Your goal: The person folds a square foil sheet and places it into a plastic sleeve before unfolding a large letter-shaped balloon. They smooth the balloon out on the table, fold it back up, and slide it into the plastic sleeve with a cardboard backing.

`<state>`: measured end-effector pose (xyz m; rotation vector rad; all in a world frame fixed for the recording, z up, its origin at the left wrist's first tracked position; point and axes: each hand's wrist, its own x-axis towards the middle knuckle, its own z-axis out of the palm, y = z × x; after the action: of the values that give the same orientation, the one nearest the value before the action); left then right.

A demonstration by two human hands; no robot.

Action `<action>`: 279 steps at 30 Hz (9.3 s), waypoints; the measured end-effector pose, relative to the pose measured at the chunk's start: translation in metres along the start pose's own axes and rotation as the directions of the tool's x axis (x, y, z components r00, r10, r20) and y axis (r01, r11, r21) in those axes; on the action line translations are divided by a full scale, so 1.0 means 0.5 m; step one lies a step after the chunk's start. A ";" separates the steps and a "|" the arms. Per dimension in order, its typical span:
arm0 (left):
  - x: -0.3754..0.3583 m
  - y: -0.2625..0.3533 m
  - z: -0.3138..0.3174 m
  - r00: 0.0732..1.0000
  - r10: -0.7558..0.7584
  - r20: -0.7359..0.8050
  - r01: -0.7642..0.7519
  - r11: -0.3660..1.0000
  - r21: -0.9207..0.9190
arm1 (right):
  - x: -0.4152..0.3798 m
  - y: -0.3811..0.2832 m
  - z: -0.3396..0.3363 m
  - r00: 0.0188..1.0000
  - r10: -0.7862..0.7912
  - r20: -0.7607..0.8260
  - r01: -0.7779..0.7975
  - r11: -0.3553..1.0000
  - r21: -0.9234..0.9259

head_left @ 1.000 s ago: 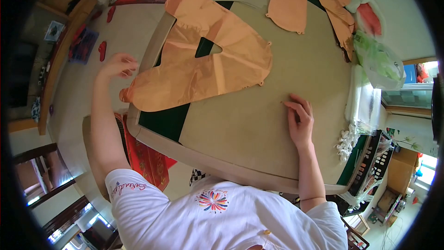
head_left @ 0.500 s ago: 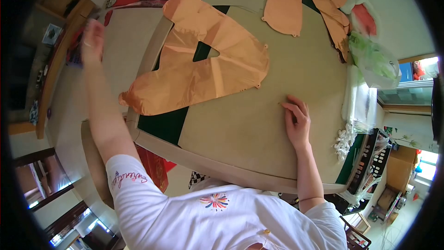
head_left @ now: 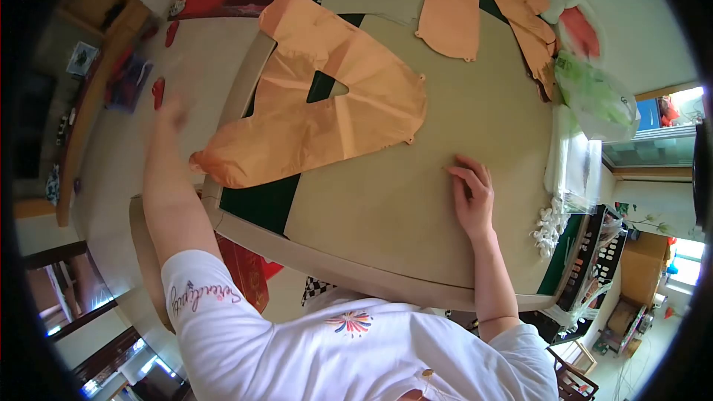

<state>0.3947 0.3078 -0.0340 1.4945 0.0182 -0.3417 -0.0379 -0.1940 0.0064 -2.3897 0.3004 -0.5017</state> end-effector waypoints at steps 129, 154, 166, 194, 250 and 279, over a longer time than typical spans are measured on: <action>-0.457 0.251 0.706 0.625 0.508 0.593 -0.762 0.562 0.321 | 0.216 0.042 0.020 0.964 0.236 -0.126 -0.107 0.773 0.626; -0.544 0.004 0.725 0.771 0.528 0.356 -0.614 0.470 0.634 | -0.160 0.011 -0.186 0.987 0.155 0.048 -0.116 0.882 -0.456; -0.444 -0.001 0.784 0.716 0.456 0.528 -0.659 0.194 0.727 | -0.060 0.146 -0.108 0.995 0.097 -0.024 -0.096 0.857 -0.506; -0.141 -0.113 1.365 0.370 0.393 0.842 -0.928 0.118 0.353 | 0.564 0.504 -0.246 0.941 0.339 -0.001 -0.338 0.936 -0.099; -0.381 0.001 1.033 0.685 -0.246 0.686 0.226 0.967 0.121 | 0.013 -0.019 -0.291 0.863 -0.245 0.441 0.210 0.969 0.128; -0.464 -0.070 0.884 0.728 -0.067 0.682 0.011 0.996 0.086 | 0.783 0.454 -0.244 0.831 0.120 -0.544 -0.056 0.990 0.132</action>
<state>0.0785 -0.0759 0.0212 1.3624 -0.5674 -0.9295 0.2431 -0.5664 0.0510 -2.0648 0.6162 -1.1362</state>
